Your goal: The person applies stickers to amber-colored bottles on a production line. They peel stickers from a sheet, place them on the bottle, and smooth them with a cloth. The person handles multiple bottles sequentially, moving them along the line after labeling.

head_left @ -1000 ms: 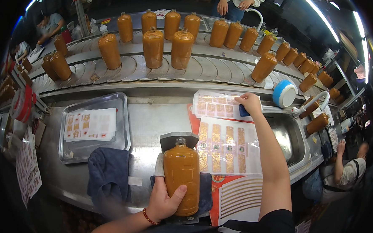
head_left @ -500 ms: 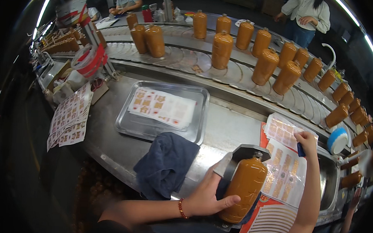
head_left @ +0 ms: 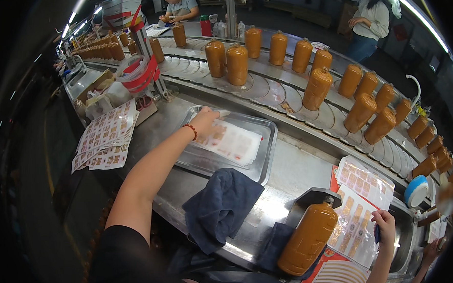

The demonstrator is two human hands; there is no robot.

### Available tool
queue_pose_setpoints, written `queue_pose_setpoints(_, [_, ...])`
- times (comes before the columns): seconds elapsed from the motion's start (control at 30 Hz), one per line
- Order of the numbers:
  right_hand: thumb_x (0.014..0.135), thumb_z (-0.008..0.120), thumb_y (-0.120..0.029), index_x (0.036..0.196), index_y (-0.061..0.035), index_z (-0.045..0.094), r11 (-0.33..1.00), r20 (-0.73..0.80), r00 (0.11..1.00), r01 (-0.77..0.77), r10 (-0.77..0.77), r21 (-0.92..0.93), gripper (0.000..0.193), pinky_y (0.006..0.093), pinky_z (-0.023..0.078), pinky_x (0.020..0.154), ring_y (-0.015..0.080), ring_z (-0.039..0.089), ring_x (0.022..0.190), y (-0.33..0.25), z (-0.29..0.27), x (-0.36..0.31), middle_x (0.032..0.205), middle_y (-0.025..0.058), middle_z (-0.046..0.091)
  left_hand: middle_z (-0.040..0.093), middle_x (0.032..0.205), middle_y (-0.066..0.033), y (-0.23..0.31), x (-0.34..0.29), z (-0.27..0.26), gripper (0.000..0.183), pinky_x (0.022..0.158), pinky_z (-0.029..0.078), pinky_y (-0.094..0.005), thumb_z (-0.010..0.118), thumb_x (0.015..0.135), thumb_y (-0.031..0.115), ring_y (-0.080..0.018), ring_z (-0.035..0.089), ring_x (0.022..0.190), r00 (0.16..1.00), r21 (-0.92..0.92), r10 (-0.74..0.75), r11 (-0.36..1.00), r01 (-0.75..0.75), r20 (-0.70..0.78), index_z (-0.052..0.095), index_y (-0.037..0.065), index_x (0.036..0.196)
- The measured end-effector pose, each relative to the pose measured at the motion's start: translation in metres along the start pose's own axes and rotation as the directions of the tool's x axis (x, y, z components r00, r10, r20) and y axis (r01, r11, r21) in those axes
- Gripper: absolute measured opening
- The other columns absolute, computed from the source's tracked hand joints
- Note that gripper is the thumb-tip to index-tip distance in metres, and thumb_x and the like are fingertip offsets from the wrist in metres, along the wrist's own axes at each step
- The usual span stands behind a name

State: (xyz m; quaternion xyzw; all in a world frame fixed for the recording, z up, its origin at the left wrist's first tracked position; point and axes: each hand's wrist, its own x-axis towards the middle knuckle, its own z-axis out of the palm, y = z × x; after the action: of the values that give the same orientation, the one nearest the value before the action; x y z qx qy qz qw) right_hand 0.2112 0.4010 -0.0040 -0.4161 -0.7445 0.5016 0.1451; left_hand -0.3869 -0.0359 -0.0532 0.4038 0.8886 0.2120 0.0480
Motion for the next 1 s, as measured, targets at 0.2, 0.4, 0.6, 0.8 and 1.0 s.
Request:
queue_pose_setpoints(0.2, [0.099, 0.071, -0.020, 0.101, -0.0010, 0.072, 0.992, -0.005, 0.998, -0.068, 0.069, 0.106, 0.019, 0.0210, 0.039, 0.039, 0.0048, 0.052, 0.046, 0.006, -0.003, -0.030, 0.074, 0.0023, 0.067, 0.067, 0.111, -0.0220, -0.024, 0.027, 0.011, 0.048, 0.102, 0.049, -0.0400, 0.087, 0.078, 0.041, -0.0353, 0.055, 0.118, 0.994, 0.076, 0.033, 0.996, -0.041, 0.103, 0.072, 0.007, 0.109])
queue_pose_setpoints(0.4, [0.101, 0.068, -0.020, 0.103, -0.0011, 0.071, 0.977, -0.016, 0.995, -0.094, 0.099, 0.190, 0.019, 0.0205, 0.037, 0.037, 0.0045, 0.051, 0.044, 0.008, -0.006, -0.046, 0.074, 0.0019, 0.066, 0.070, 0.105, -0.0162, -0.016, 0.036, 0.014, 0.034, 0.091, 0.052, -0.0402, 0.089, 0.076, 0.029, -0.0324, 0.056, 0.111, 0.994, -0.011, -0.087, 0.996, 0.088, 0.066, 0.069, 0.005, 0.090])
queue_pose_setpoints(0.6, [0.102, 0.067, -0.022, 0.106, -0.0010, 0.070, 0.969, -0.017, 0.996, -0.080, 0.086, 0.235, 0.021, 0.0207, 0.036, 0.036, 0.0044, 0.051, 0.044, 0.016, -0.010, -0.050, 0.075, 0.0019, 0.066, 0.071, 0.092, -0.0156, -0.017, 0.038, 0.010, 0.031, 0.081, 0.054, -0.0407, 0.087, 0.078, 0.023, -0.0325, 0.063, 0.097, 1.000, 0.011, -0.002, 1.000, 0.002, 0.014, 0.066, 0.002, 0.084])
queue_pose_setpoints(0.8, [0.103, 0.066, -0.022, 0.107, -0.0002, 0.069, 0.970, -0.030, 0.996, -0.069, 0.078, 0.235, 0.023, 0.0211, 0.037, 0.036, 0.0044, 0.051, 0.046, 0.019, -0.012, -0.055, 0.078, 0.0028, 0.066, 0.072, 0.089, -0.0151, -0.013, 0.038, 0.004, 0.024, 0.075, 0.054, -0.0404, 0.081, 0.086, 0.018, -0.0314, 0.067, 0.080, 1.000, -0.066, -0.009, 0.998, 0.010, 0.018, 0.064, 0.000, 0.083])
queue_pose_setpoints(1.0, [0.104, 0.066, -0.023, 0.107, -0.0003, 0.069, 0.962, -0.041, 0.997, -0.052, 0.066, 0.269, 0.023, 0.0210, 0.037, 0.035, 0.0044, 0.051, 0.047, 0.024, -0.013, -0.058, 0.079, 0.0027, 0.065, 0.072, 0.090, -0.0155, -0.006, 0.033, -0.007, 0.032, 0.074, 0.053, -0.0395, 0.084, 0.083, 0.023, -0.0297, 0.069, 0.082, 0.996, -0.074, 0.021, 0.997, -0.014, 0.089, 0.064, 0.000, 0.089])
